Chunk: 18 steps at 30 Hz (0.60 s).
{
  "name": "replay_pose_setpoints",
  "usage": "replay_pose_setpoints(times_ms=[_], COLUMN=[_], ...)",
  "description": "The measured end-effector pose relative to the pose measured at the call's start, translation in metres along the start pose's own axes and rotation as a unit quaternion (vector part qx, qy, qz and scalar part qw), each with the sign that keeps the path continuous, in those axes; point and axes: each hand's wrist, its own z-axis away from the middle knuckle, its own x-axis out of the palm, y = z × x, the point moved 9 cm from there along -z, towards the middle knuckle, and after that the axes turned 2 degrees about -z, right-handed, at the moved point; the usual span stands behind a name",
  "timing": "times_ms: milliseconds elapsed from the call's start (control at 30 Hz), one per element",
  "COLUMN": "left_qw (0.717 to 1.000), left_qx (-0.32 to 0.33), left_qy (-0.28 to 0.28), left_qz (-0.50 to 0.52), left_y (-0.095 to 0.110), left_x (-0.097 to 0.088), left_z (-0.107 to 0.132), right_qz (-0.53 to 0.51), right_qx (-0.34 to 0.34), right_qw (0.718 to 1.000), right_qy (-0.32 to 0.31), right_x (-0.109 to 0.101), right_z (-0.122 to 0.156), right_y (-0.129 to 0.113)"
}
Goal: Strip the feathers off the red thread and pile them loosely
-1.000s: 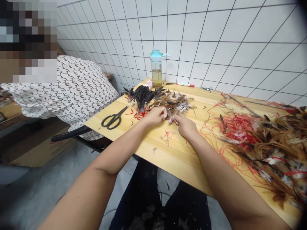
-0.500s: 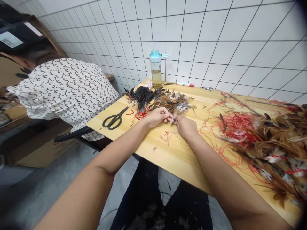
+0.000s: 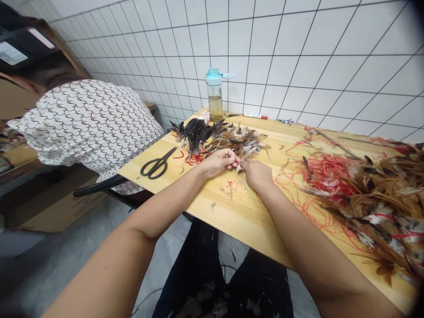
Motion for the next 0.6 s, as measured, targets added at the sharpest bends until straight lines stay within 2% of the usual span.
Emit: replay_pose_setpoints(times_ms=[167,333,433,500,600], left_qw=[0.999,0.998,0.997,0.998,0.999], left_qx=[0.035,0.054,0.066,0.052,-0.003], left_qy=[0.000,0.012,0.014,0.017,0.024], left_qz=[0.004,-0.028,-0.038,-0.042,-0.041], left_y=[0.001,0.002,0.005,0.004,-0.005], left_x=[0.010,0.009,0.008,0.009,0.010], left_z=[-0.004,-0.006,-0.004,-0.002,0.001], right_qz=[-0.022,-0.087,-0.085,-0.057,-0.014], right_qx=[0.026,0.047,0.056,0.067,0.108], right_qw=[0.999,0.994,0.993,0.995,0.994], right_qy=[0.026,0.054,0.060,0.044,0.013], right_x=[-0.007,-0.007,-0.006,-0.006,-0.008], right_z=[0.000,0.002,0.004,0.005,0.008], right_y=[0.001,0.001,0.003,0.006,0.015])
